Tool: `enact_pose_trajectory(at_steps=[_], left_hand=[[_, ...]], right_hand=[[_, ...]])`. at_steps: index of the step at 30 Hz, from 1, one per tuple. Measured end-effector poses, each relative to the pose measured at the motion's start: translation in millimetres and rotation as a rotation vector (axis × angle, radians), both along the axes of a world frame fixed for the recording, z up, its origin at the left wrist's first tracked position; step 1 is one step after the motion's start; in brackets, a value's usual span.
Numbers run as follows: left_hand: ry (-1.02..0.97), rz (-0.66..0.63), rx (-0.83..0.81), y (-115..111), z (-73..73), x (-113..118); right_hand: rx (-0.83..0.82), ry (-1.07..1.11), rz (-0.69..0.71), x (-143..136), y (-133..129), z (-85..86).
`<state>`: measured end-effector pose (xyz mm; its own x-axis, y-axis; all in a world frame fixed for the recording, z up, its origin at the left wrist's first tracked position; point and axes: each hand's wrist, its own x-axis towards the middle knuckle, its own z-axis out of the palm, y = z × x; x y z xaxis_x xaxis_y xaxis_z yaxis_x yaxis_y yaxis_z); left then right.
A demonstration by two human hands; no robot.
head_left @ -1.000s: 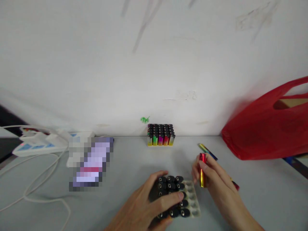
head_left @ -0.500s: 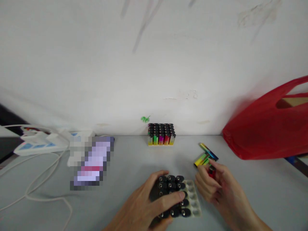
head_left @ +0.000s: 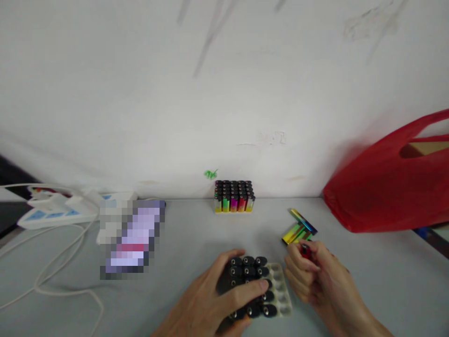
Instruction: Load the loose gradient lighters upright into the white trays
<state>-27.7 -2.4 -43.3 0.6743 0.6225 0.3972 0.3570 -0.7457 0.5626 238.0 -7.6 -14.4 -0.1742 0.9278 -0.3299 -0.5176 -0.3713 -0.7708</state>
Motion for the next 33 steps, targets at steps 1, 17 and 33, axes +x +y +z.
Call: enact_pose_trajectory(at_steps=[1,17,33], left_hand=[[0.001,0.004,0.000,-0.2,0.0,0.1],[-0.006,-0.014,0.014,2.2,-2.2,0.5],[0.003,-0.001,-0.006,2.3,-1.6,-0.1]], right_hand=[[0.001,0.004,0.002,0.4,-0.1,-1.6],[-0.008,0.092,0.022,-2.9,8.2,-4.1],[-0.013,-0.016,-0.090,-8.4,5.6,-4.6]])
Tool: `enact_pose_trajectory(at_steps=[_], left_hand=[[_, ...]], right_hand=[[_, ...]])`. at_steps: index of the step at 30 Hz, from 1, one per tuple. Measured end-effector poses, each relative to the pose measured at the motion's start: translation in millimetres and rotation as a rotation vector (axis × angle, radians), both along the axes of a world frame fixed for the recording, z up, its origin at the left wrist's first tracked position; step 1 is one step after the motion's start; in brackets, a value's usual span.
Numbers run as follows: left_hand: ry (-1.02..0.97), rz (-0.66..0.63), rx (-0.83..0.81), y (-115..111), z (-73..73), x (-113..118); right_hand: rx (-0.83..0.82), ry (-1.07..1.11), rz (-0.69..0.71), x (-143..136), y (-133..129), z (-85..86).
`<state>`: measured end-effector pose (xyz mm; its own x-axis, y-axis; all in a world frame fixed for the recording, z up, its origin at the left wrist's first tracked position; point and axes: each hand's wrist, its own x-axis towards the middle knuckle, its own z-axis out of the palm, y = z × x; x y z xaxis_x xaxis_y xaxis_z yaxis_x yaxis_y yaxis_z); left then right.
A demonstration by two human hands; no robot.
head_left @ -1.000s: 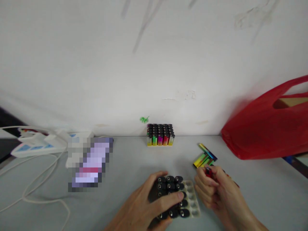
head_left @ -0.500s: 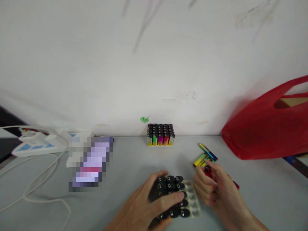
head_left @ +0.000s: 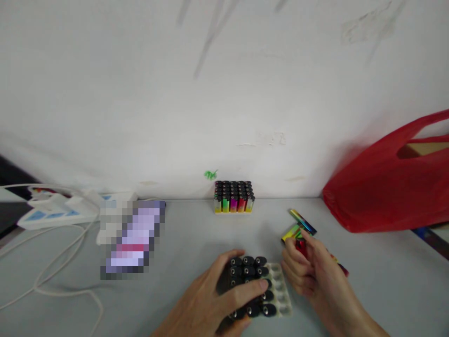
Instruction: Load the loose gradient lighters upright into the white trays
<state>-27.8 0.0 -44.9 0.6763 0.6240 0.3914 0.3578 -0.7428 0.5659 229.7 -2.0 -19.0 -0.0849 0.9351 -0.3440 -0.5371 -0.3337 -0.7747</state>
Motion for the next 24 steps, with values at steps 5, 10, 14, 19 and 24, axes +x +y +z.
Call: enact_pose_trajectory(at_steps=[5,10,14,19,24], left_hand=[[-0.003,-0.005,-0.004,1.0,3.1,1.4],[0.005,0.002,-0.004,0.9,3.6,1.1],[0.013,0.007,0.013,1.5,0.2,0.9],[0.015,0.008,0.010,-1.8,-1.9,-1.3],[0.007,-0.032,0.022,-1.8,-0.8,-1.5]], right_hand=[[0.120,-0.178,-0.023,-5.1,2.5,0.5],[0.353,-0.640,-0.030,-0.6,2.9,-2.3],[0.376,-0.720,0.069,3.4,2.1,-1.9],[0.447,-0.823,0.082,3.1,0.0,-3.7],[0.502,-0.865,0.065,4.4,1.6,-3.4]])
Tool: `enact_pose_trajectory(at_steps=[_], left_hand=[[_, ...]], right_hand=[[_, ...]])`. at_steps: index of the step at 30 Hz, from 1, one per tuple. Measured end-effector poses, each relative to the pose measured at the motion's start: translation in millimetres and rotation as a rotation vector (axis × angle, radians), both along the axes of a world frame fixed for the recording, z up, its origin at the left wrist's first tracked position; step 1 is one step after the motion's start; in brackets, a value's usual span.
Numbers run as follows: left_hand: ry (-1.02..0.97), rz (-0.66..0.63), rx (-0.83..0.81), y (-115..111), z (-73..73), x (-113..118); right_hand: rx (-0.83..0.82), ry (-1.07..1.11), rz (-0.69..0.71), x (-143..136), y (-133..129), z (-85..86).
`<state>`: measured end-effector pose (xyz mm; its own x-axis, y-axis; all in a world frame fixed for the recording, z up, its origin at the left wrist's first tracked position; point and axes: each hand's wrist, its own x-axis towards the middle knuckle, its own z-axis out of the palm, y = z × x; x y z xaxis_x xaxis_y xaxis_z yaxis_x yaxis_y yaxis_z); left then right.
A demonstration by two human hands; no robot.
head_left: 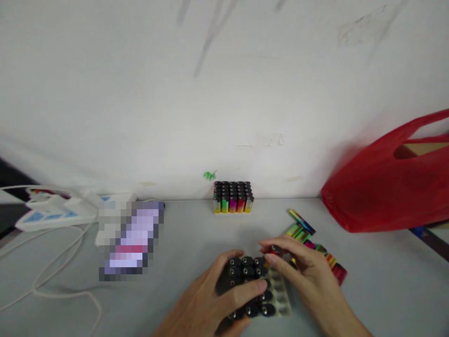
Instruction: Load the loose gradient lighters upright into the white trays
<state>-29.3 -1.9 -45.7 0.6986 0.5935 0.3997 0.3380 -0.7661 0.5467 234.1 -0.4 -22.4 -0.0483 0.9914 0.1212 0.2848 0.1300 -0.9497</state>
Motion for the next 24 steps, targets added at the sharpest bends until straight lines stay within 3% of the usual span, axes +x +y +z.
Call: enact_pose_trajectory(at_steps=[11,20,24], left_hand=[[-0.007,0.020,-0.011,3,-2.6,1],[0.001,0.013,-0.012,3,-2.4,1],[0.007,0.008,-0.016,2,-2.8,1]], right_hand=[[0.081,-0.127,0.012,9,3,4.5],[0.168,-0.273,0.211,13,-2,14.8],[0.176,-0.288,0.206,10,-3,15.1]])
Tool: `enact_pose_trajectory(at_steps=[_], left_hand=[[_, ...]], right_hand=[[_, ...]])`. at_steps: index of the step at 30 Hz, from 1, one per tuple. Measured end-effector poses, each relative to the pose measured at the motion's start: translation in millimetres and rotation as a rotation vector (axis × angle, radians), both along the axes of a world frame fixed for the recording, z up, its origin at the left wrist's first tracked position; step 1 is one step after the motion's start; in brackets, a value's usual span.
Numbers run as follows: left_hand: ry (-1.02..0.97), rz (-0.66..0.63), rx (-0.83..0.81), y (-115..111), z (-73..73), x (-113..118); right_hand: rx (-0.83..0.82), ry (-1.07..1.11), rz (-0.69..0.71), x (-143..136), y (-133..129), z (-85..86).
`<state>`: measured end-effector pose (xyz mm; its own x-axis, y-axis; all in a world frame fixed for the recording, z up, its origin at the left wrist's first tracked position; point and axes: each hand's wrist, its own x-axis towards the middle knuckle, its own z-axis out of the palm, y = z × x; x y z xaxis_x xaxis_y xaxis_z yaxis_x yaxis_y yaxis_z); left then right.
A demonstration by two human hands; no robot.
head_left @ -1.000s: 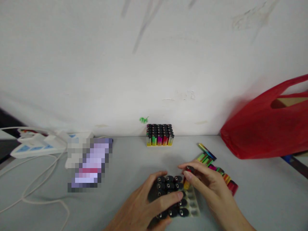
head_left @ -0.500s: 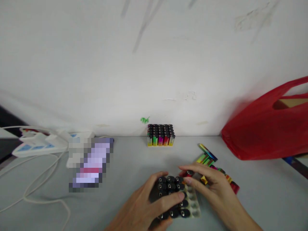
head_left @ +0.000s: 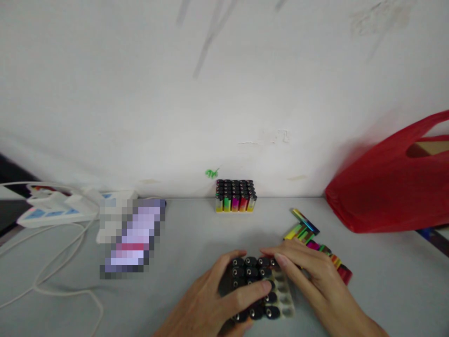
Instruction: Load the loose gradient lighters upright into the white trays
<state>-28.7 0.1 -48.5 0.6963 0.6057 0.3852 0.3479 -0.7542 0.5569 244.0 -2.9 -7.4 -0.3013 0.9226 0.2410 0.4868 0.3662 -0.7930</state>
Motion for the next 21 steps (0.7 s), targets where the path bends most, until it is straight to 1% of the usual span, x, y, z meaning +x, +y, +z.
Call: enact_pose_trajectory(at_steps=[6,9,11,14,16,19,21], left_hand=[[-0.010,-0.006,0.006,-1,0.1,0],[-0.015,0.005,0.012,-1,0.6,0],[-0.019,0.014,0.017,-1,1.2,0],[-0.011,0.029,0.012,-1,2.0,2],[-0.014,0.022,0.005,0,2.6,2],[-0.014,0.014,-0.007,0,3.3,1],[-0.013,0.020,-0.012,0,3.5,0]], right_hand=[[0.028,-0.017,-0.073,-1,-2,-1.4],[0.074,-0.031,-0.175,3,-2,-6.5],[0.139,-0.070,-0.290,8,1,-12.0],[0.266,-0.218,-0.496,19,11,-21.4],[0.318,-0.362,-0.596,28,17,-27.4],[0.286,-0.585,-0.681,39,23,-34.3],[0.230,-0.679,-0.699,42,23,-37.2]])
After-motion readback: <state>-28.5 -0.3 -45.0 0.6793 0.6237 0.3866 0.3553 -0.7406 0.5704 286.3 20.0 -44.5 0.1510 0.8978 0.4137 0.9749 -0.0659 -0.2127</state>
